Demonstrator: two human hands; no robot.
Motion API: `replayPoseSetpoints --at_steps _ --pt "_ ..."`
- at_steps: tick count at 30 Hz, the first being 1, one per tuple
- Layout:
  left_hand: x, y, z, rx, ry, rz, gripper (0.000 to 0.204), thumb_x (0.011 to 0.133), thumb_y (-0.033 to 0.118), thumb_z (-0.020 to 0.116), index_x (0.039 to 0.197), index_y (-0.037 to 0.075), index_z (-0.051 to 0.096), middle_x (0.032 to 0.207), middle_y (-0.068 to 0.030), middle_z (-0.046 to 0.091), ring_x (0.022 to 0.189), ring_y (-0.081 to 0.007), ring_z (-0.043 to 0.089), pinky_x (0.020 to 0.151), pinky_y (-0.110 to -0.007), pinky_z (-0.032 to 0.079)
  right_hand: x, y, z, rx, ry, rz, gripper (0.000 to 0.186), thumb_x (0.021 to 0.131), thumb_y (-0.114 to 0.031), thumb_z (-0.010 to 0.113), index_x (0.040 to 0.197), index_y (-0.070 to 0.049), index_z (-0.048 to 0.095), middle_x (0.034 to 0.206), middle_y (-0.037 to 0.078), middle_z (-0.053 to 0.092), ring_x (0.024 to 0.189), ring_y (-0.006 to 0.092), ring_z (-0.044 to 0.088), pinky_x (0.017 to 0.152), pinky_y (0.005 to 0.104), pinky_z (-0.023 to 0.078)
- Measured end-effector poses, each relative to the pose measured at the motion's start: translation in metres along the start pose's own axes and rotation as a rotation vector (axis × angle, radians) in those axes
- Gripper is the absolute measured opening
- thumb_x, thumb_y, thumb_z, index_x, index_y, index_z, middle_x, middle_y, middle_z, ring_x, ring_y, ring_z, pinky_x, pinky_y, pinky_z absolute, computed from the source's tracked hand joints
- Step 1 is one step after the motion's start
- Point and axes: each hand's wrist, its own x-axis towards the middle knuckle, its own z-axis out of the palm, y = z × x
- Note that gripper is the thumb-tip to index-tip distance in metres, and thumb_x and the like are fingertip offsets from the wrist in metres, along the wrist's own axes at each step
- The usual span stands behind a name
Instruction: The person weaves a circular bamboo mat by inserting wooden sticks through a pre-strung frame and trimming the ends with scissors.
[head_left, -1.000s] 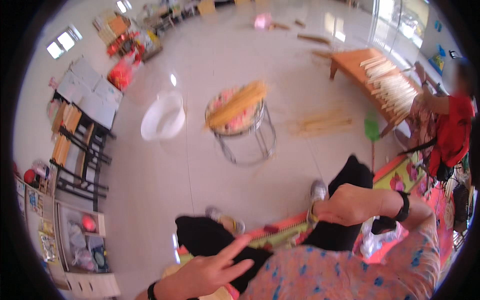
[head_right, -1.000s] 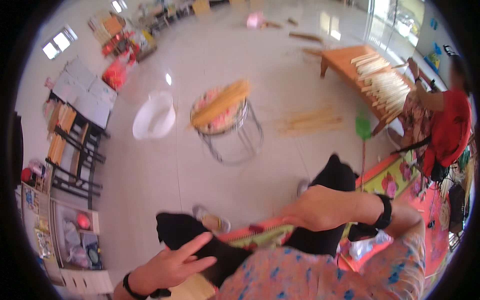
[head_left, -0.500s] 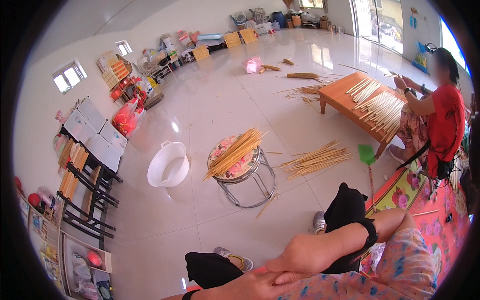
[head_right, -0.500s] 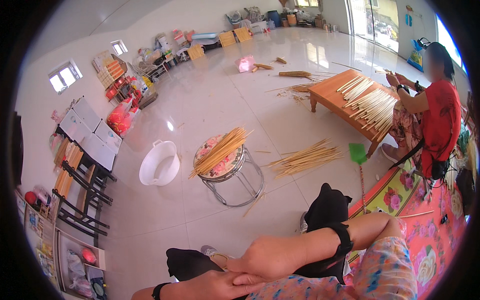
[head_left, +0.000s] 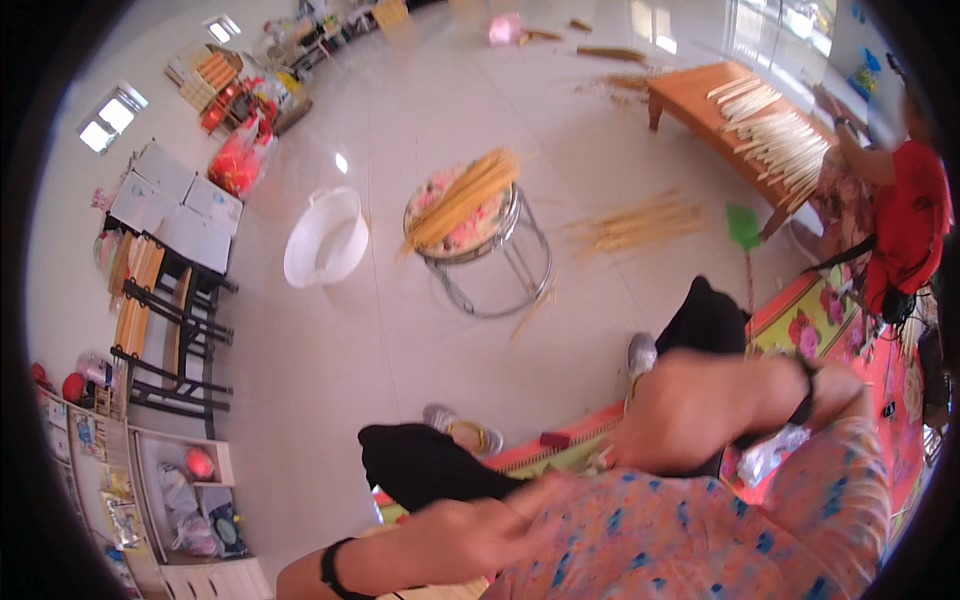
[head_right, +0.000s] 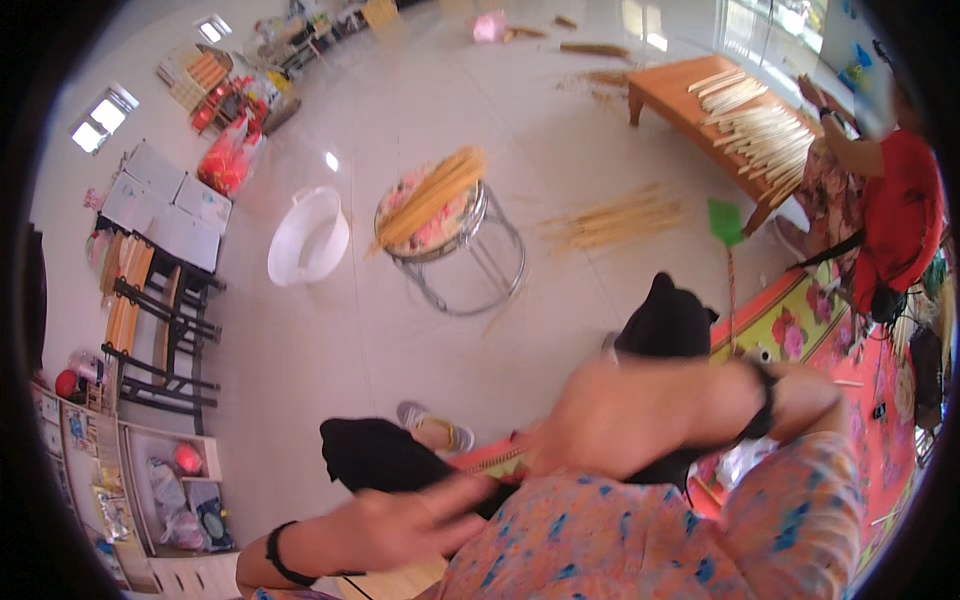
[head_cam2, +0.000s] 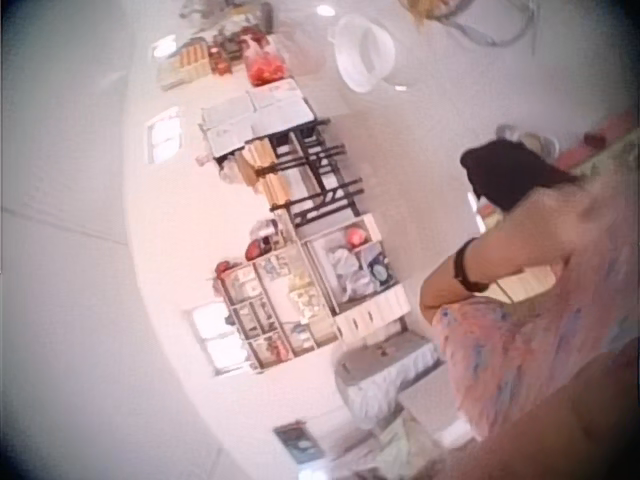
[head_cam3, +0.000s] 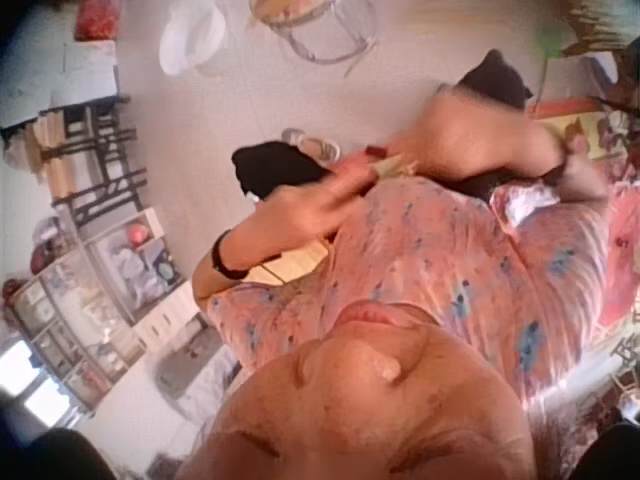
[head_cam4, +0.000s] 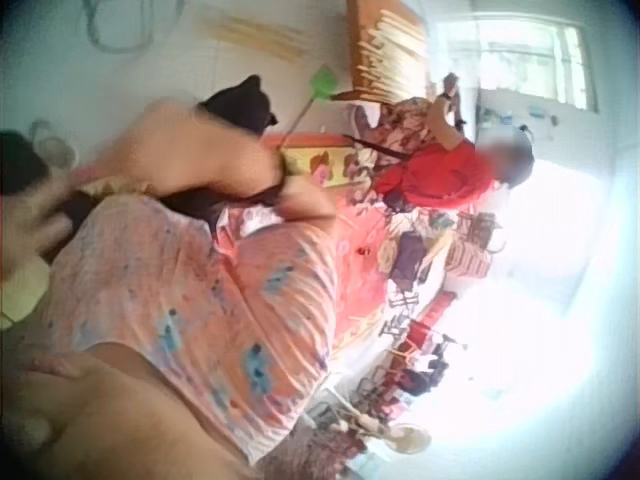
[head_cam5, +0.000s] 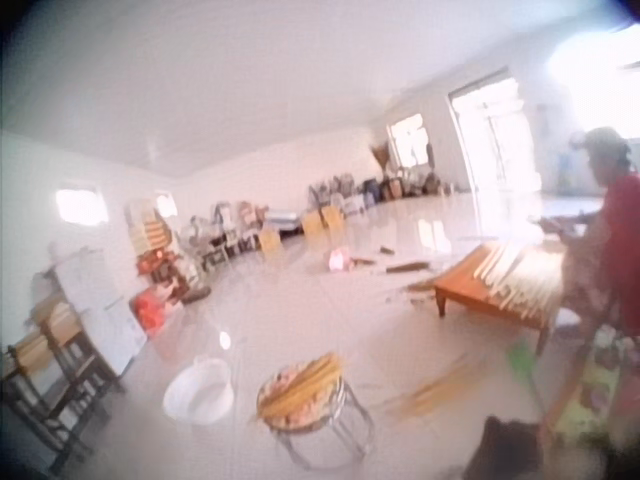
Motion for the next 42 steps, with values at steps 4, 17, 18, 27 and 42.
replayPoseSetpoints --at_steps 4,17,18,27,42 --pt "-0.017 -0.022 -0.02 -0.162 0.324 -0.584 0.04 0.082 0.001 0.067 0.121 0.004 0.06 0.136 -0.0192 0.048 0.054 -0.0108 0.055 0.051 -0.022 0.047 -0.075 0.036 0.01 -0.307 -0.078 0.961 0.014 0.082 -0.016 0.057 0.086 -0.003 0.052 0.063 0.013 0.052 0.062 0.033 0.058 0.058 0.0404 0.048" --pt "0.044 -0.003 0.003 -0.22 0.132 -0.026 0.028 0.08 0.01 0.071 0.105 0.0 0.064 0.086 -0.0045 0.06 0.055 -0.014 0.058 0.046 -0.024 0.047 0.04 -0.012 0.044 0.114 0.397 0.117 0.022 0.081 -0.02 0.062 0.089 -0.003 0.05 0.069 0.007 0.051 0.065 0.0255 0.054 0.056 0.0371 0.044" --pt "0.042 -0.004 0.007 -0.091 0.084 0.128 0.028 0.079 0.01 0.071 0.105 0.001 0.064 0.086 -0.0047 0.06 0.054 -0.0133 0.057 0.044 -0.024 0.046 0.036 -0.013 0.046 0.073 0.342 0.109 0.021 0.078 -0.019 0.062 0.081 -0.004 0.049 0.065 0.006 0.05 0.063 0.0248 0.054 0.054 0.0366 0.043" --pt "0.02 0.0 0.027 0.066 -0.048 0.265 0.04 0.08 0.01 0.068 0.119 0.006 0.062 0.117 -0.0083 0.061 0.047 -0.0082 0.051 0.04 -0.018 0.043 0.022 -0.018 0.046 0.186 0.149 0.001 0.02 0.076 -0.021 0.059 0.073 -0.005 0.049 0.058 0.006 0.049 0.058 0.0259 0.057 0.049 0.0372 0.042" --pt "0.036 -0.006 0.018 -0.16 0.156 0.218 0.028 0.082 0.013 0.07 0.108 0.005 0.066 0.081 -0.003 0.063 0.055 -0.0128 0.057 0.045 -0.022 0.048 0.056 -0.007 0.051 0.108 0.288 0.083 0.038 0.085 -0.038 0.06 0.073 -0.005 0.047 0.058 0.007 0.051 0.052 0.0276 0.055 0.049 0.0376 0.043"
